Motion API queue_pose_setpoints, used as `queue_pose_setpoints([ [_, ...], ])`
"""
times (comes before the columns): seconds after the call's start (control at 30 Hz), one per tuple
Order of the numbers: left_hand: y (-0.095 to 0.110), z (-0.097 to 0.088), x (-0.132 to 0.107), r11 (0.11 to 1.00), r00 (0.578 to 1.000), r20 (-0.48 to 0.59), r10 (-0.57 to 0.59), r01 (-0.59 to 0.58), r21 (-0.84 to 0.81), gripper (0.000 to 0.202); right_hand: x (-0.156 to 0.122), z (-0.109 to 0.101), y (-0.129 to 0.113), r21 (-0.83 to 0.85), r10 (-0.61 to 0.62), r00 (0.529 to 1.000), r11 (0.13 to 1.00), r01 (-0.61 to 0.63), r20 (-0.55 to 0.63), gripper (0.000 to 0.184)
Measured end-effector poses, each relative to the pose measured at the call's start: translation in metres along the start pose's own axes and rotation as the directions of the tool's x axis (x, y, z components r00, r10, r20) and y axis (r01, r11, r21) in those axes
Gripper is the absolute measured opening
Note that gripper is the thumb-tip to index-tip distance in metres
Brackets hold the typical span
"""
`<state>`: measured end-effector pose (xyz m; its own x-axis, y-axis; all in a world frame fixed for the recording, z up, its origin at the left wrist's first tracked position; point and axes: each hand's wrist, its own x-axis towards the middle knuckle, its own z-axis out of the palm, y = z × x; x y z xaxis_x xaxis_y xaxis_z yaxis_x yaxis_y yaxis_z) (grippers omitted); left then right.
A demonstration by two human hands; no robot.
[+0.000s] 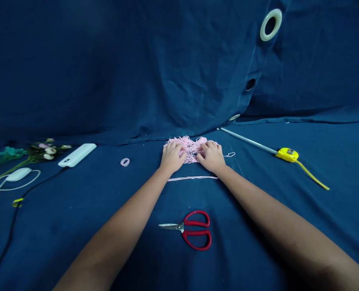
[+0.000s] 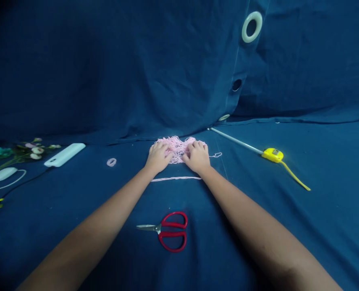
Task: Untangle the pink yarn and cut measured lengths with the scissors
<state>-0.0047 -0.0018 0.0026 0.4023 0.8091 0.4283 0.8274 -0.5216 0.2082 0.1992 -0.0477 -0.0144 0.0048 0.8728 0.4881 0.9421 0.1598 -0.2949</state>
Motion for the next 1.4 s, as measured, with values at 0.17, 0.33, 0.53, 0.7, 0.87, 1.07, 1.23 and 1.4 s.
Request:
queue_pose_setpoints([
  [0.17, -0.002, -0.0008, 0.0019, 0.994, 0.995, 0.061, 0.083, -0.078, -0.078, 0.024, 0.001, -0.0015, 0.0019, 0.003, 0.015, 1.0, 1.0, -0.015, -0.002, 0.026],
  [0.33, -0.0042, -0.0005, 0.0048, 0.969, 0.964, 0.173, 0.204, -0.172, -0.179, 0.031, 0.0026, -0.001, 0.0042, 0.09, -0.126, 0.985, 0.989, 0.116, 0.118, 0.033],
  [0.53, -0.0037, 0.0037, 0.0036, 0.999, 0.998, 0.06, -0.009, 0.011, -0.041, 0.044, 0.0014, 0.0017, 0.0039, 0.064, -0.089, 0.994, 0.994, 0.085, 0.059, 0.041],
  [0.7, -0.0037, 0.0037, 0.0037, 1.0, 0.996, 0.085, 0.025, -0.024, -0.005, 0.034, 0.0005, 0.0007, 0.0016, -0.007, -0.036, 0.996, 0.999, 0.037, 0.08, 0.033],
  [0.87, -0.0038, 0.0039, 0.0032, 0.998, 0.998, 0.026, 0.052, -0.052, -0.025, 0.039, 0.0002, 0.0016, 0.0018, 0.014, -0.045, 0.999, 0.999, 0.045, 0.009, 0.04],
  [1.07, -0.0066, 0.008, 0.0045, 0.999, 0.993, 0.111, 0.031, -0.032, 0.004, 0.038, -0.0005, 0.0038, 0.0027, -0.004, -0.018, 0.997, 1.0, 0.018, 0.073, 0.036],
  [1.23, -0.0035, 0.0038, 0.0023, 1.0, 1.0, 0.017, 0.023, -0.023, -0.003, 0.039, -0.0001, 0.003, 0.0032, 0.01, -0.011, 1.0, 1.0, 0.011, -0.019, 0.037],
  [1.4, -0.0045, 0.0047, 0.0045, 0.992, 0.978, 0.168, 0.122, -0.113, -0.063, 0.044, 0.0009, 0.0053, 0.0058, 0.065, -0.132, 0.98, 0.99, 0.124, 0.149, 0.047],
])
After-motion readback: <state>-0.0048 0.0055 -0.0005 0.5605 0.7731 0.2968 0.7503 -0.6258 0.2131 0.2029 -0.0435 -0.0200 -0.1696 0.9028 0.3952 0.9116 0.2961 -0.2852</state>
